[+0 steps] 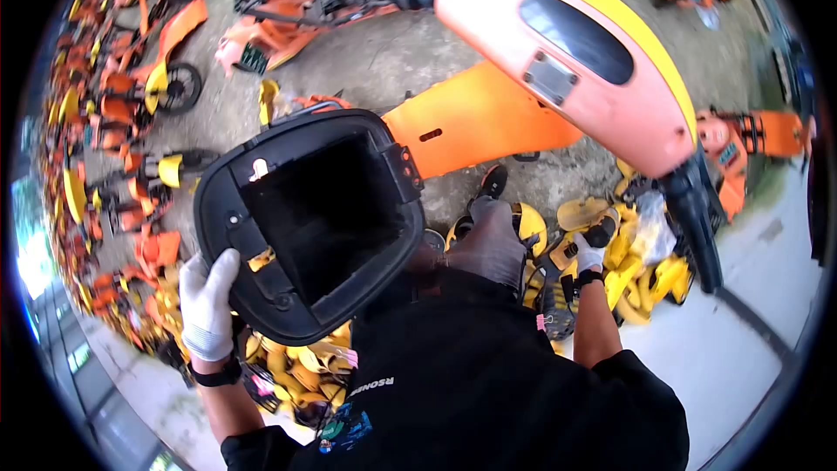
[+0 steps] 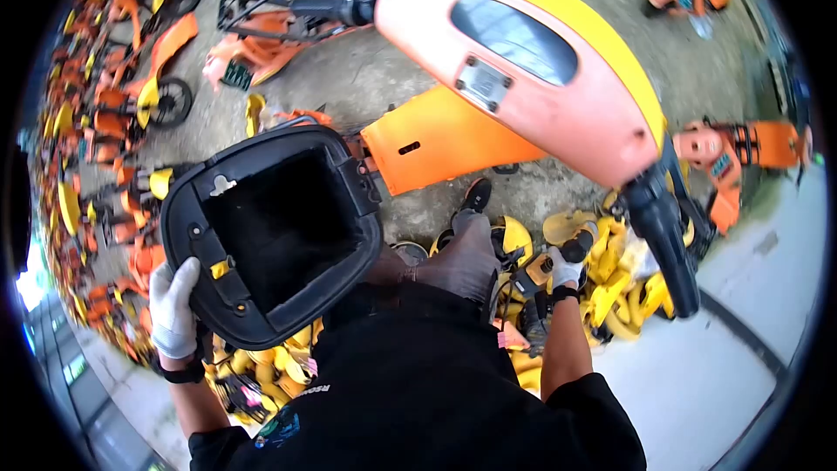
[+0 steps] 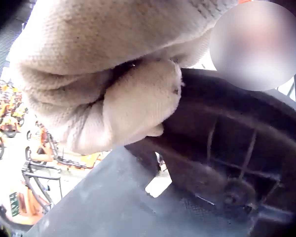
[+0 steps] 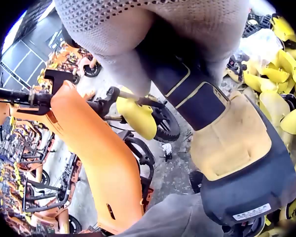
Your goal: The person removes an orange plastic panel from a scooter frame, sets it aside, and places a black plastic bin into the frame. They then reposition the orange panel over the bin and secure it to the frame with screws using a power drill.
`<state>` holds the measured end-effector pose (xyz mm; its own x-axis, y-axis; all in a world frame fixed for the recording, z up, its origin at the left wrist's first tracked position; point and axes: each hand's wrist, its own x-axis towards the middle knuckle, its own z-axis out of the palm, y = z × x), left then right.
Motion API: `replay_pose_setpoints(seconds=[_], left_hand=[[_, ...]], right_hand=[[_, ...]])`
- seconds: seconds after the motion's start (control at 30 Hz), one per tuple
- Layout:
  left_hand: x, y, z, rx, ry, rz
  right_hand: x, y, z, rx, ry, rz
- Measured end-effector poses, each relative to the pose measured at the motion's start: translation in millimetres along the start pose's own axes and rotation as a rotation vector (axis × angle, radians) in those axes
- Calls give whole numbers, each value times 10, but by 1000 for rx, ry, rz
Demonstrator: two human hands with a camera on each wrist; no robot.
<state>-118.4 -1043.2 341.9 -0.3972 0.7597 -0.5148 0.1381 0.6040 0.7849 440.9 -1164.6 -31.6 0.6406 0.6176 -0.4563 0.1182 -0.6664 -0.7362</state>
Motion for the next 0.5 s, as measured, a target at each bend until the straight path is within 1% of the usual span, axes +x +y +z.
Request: replay_pose_setpoints(seconds=[0.03, 0.07, 0.1, 0.17, 0.2, 0.23, 0.3, 0.33, 0.37, 0.4, 0.43, 0.5], left_hand=[[-88, -63, 53, -1, 25, -35], [-131, -145, 92, -9, 26, -51], [-176, -280, 84, -55, 33, -107], [-208, -393, 149, -75, 0, -145], [-185, -503, 145, -87, -36, -205], [-160, -574, 172, -21, -91, -190], [-14, -896, 213, 69, -188, -178], [121, -1109, 203, 287, -254, -96], [236, -1334, 216, 498, -308, -16], [322, -1501, 306, 465, -345, 1], [391, -1644, 433, 436, -381, 15], [508, -1916, 653, 647, -468, 62]], right_hand=[[58, -80, 17, -35, 17, -13], [223, -69, -21, -57, -95, 112], [319, -38, -11, -50, -119, 98], [457, -10, 41, -100, -126, 17], [487, -38, 73, -172, -131, 25], [467, -48, 108, -164, -125, 15], [489, 78, 161, -159, -130, -9], [590, 310, 139, -179, -117, -59], [416, 89, 230, -313, -118, -61], [266, -118, 337, -332, -139, -86], [168, -164, 412, -351, -161, -105], [299, 86, 429, -381, -208, -52]])
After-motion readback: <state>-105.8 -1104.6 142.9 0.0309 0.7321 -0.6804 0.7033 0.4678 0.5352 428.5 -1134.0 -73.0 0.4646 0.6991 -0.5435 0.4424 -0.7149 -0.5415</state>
